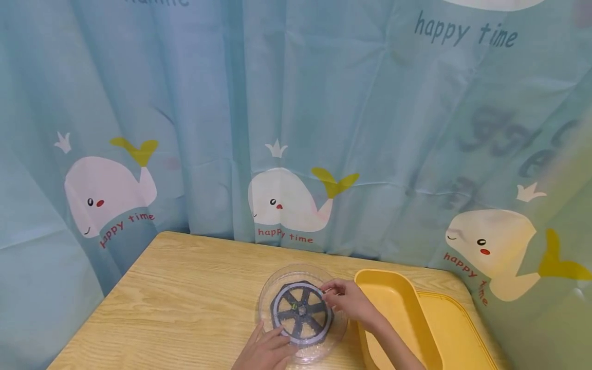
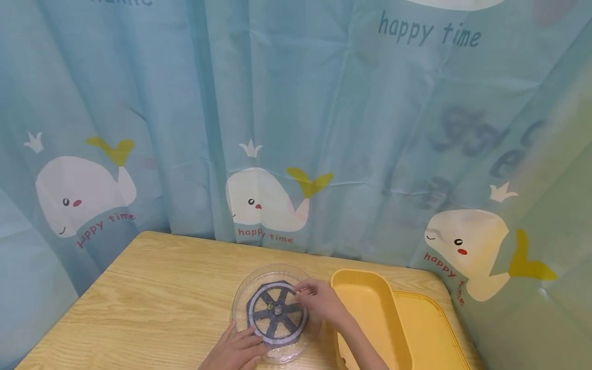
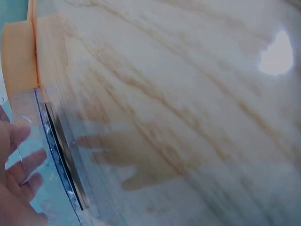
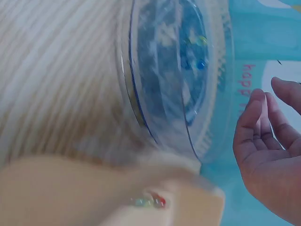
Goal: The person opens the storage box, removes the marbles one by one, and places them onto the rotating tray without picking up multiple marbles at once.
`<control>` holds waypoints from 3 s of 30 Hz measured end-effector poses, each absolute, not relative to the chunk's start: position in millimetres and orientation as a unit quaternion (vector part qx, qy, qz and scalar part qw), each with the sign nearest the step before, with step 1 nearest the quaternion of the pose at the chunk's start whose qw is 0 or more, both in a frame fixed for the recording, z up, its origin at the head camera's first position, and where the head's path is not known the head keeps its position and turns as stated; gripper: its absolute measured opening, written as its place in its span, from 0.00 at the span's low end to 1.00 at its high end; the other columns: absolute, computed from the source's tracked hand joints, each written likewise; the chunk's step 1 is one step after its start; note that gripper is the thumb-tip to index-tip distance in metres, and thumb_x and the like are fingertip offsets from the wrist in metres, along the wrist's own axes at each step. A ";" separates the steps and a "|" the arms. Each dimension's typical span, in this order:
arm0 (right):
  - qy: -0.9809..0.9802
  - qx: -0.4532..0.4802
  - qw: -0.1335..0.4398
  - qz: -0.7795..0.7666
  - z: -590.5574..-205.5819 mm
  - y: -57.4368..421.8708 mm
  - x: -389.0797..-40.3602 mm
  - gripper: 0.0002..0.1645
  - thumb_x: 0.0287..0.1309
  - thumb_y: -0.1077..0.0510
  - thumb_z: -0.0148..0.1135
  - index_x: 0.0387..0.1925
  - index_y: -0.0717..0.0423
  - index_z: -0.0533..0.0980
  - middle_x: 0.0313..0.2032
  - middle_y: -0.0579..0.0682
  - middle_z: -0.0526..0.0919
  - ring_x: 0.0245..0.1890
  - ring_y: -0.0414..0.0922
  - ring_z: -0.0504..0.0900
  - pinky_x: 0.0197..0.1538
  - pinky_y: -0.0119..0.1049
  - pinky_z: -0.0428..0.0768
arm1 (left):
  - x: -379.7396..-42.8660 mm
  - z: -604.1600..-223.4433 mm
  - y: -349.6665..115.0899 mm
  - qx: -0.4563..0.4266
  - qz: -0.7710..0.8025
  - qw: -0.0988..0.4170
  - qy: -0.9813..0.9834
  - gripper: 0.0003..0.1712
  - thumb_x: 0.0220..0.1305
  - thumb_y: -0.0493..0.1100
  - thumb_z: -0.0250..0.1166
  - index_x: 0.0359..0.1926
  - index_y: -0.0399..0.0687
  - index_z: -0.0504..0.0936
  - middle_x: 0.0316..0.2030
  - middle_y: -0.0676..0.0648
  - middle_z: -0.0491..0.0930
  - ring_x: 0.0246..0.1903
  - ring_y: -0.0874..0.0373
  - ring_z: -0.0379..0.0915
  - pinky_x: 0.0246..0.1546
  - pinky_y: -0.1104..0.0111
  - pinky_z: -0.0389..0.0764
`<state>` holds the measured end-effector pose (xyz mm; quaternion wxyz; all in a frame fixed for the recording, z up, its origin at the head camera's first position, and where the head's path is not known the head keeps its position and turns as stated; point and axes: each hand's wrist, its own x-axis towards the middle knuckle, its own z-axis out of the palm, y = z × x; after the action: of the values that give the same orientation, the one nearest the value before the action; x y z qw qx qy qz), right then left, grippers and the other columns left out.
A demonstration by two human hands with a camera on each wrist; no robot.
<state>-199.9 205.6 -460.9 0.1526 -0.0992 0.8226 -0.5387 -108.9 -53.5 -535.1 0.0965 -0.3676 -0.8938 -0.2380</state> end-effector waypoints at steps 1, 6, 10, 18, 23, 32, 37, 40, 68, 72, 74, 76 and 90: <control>0.823 -0.097 0.153 -0.539 -457.9 209.3 -199.1 0.15 0.66 0.63 0.60 0.50 0.71 0.76 0.37 0.54 0.83 0.36 0.49 0.81 0.38 0.46 0.83 | -108.7 -535.2 -53.6 -0.368 -0.239 0.098 -0.893 0.15 0.75 0.46 0.53 0.51 0.57 0.86 0.49 0.53 0.84 0.57 0.47 0.76 0.49 0.30 0.68; 0.818 -0.084 0.149 -0.549 -447.4 231.0 -198.2 0.17 0.66 0.63 0.60 0.52 0.72 0.75 0.36 0.53 0.81 0.35 0.49 0.79 0.40 0.46 0.82 | -106.8 -537.4 -51.7 -0.368 -0.243 0.118 -0.890 0.15 0.76 0.44 0.53 0.49 0.57 0.86 0.48 0.53 0.85 0.56 0.47 0.77 0.49 0.30 0.68; 0.811 -0.074 0.143 -0.562 -444.9 249.4 -200.1 0.19 0.66 0.64 0.58 0.53 0.74 0.74 0.36 0.53 0.79 0.37 0.51 0.81 0.43 0.46 0.83 | -106.0 -537.2 -50.1 -0.365 -0.237 0.127 -0.892 0.15 0.76 0.45 0.53 0.49 0.58 0.86 0.48 0.52 0.85 0.56 0.47 0.77 0.49 0.30 0.69; 0.811 -0.031 0.134 -0.568 -451.4 281.6 -201.1 0.20 0.66 0.64 0.59 0.53 0.75 0.73 0.38 0.56 0.81 0.41 0.54 0.82 0.47 0.48 0.83 | -104.5 -535.7 -49.7 -0.359 -0.244 0.116 -0.893 0.16 0.77 0.46 0.51 0.50 0.58 0.86 0.49 0.53 0.84 0.57 0.47 0.76 0.50 0.30 0.67; 0.817 -0.002 0.128 -0.562 -464.9 299.5 -205.6 0.19 0.66 0.64 0.60 0.52 0.76 0.73 0.40 0.55 0.82 0.42 0.54 0.83 0.47 0.47 0.83 | -104.4 -536.8 -50.1 -0.359 -0.240 0.125 -0.893 0.15 0.77 0.45 0.52 0.49 0.58 0.86 0.49 0.53 0.85 0.56 0.47 0.77 0.49 0.30 0.68; 0.818 -0.006 0.169 -0.549 -480.8 310.7 -207.4 0.19 0.63 0.66 0.60 0.50 0.79 0.71 0.34 0.54 0.81 0.34 0.47 0.80 0.39 0.44 0.83 | -103.2 -535.1 -50.4 -0.358 -0.241 0.123 -0.894 0.16 0.77 0.45 0.51 0.50 0.58 0.86 0.49 0.53 0.84 0.56 0.47 0.76 0.50 0.30 0.68; 0.821 -0.015 0.191 -0.538 -486.9 310.0 -207.7 0.19 0.61 0.66 0.62 0.50 0.78 0.72 0.37 0.53 0.82 0.36 0.46 0.82 0.39 0.42 0.84 | -103.5 -535.4 -50.3 -0.355 -0.235 0.123 -0.896 0.15 0.77 0.46 0.52 0.50 0.58 0.86 0.49 0.54 0.84 0.56 0.48 0.76 0.49 0.30 0.68; 0.824 -0.026 0.203 -0.529 -491.7 309.1 -208.0 0.18 0.62 0.67 0.62 0.50 0.77 0.72 0.38 0.53 0.82 0.36 0.46 0.82 0.39 0.40 0.83 | -103.6 -536.1 -50.4 -0.354 -0.237 0.122 -0.896 0.16 0.77 0.46 0.52 0.50 0.58 0.86 0.49 0.54 0.84 0.56 0.47 0.76 0.49 0.30 0.68; 0.856 -0.058 0.171 -0.485 -499.1 300.9 -185.2 0.06 0.56 0.70 0.63 0.36 0.69 0.76 0.28 0.48 0.77 0.29 0.44 0.75 0.32 0.31 0.77 | -104.6 -536.7 -50.1 -0.356 -0.223 0.142 -0.896 0.14 0.76 0.45 0.53 0.48 0.60 0.86 0.48 0.55 0.84 0.56 0.48 0.77 0.50 0.32 0.70; 0.856 -0.073 0.167 -0.485 -502.3 301.3 -185.0 0.05 0.55 0.71 0.63 0.35 0.69 0.76 0.28 0.48 0.78 0.29 0.43 0.75 0.31 0.31 0.77 | -104.9 -536.4 -50.0 -0.355 -0.224 0.142 -0.897 0.14 0.76 0.46 0.53 0.48 0.60 0.86 0.48 0.55 0.84 0.56 0.48 0.76 0.50 0.32 0.70; 0.856 -0.079 0.163 -0.484 -503.9 301.2 -185.0 0.05 0.55 0.71 0.63 0.34 0.70 0.76 0.28 0.48 0.77 0.29 0.42 0.75 0.31 0.31 0.76 | -104.9 -536.0 -50.1 -0.354 -0.224 0.143 -0.897 0.14 0.76 0.45 0.53 0.48 0.59 0.86 0.48 0.55 0.84 0.56 0.48 0.77 0.50 0.32 0.69; 0.858 -0.083 0.159 -0.482 -504.8 300.9 -184.8 0.03 0.55 0.72 0.62 0.33 0.70 0.76 0.27 0.48 0.77 0.28 0.42 0.74 0.30 0.30 0.75 | -104.8 -535.6 -50.1 -0.353 -0.221 0.140 -0.898 0.14 0.76 0.46 0.53 0.48 0.59 0.86 0.48 0.55 0.84 0.56 0.48 0.76 0.51 0.33 0.69; 0.875 -0.097 0.137 -0.455 -508.9 301.8 -182.1 0.04 0.54 0.71 0.65 0.28 0.63 0.79 0.26 0.48 0.80 0.26 0.40 0.73 0.29 0.29 0.73 | -104.0 -534.0 -50.3 -0.351 -0.231 0.118 -0.900 0.15 0.77 0.47 0.51 0.49 0.59 0.86 0.49 0.55 0.84 0.57 0.48 0.76 0.51 0.32 0.68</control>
<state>-182.1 301.8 -508.9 0.1367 -0.0971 0.8748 -0.4546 -104.0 -50.3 -534.0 0.1180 -0.3510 -0.8997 -0.2309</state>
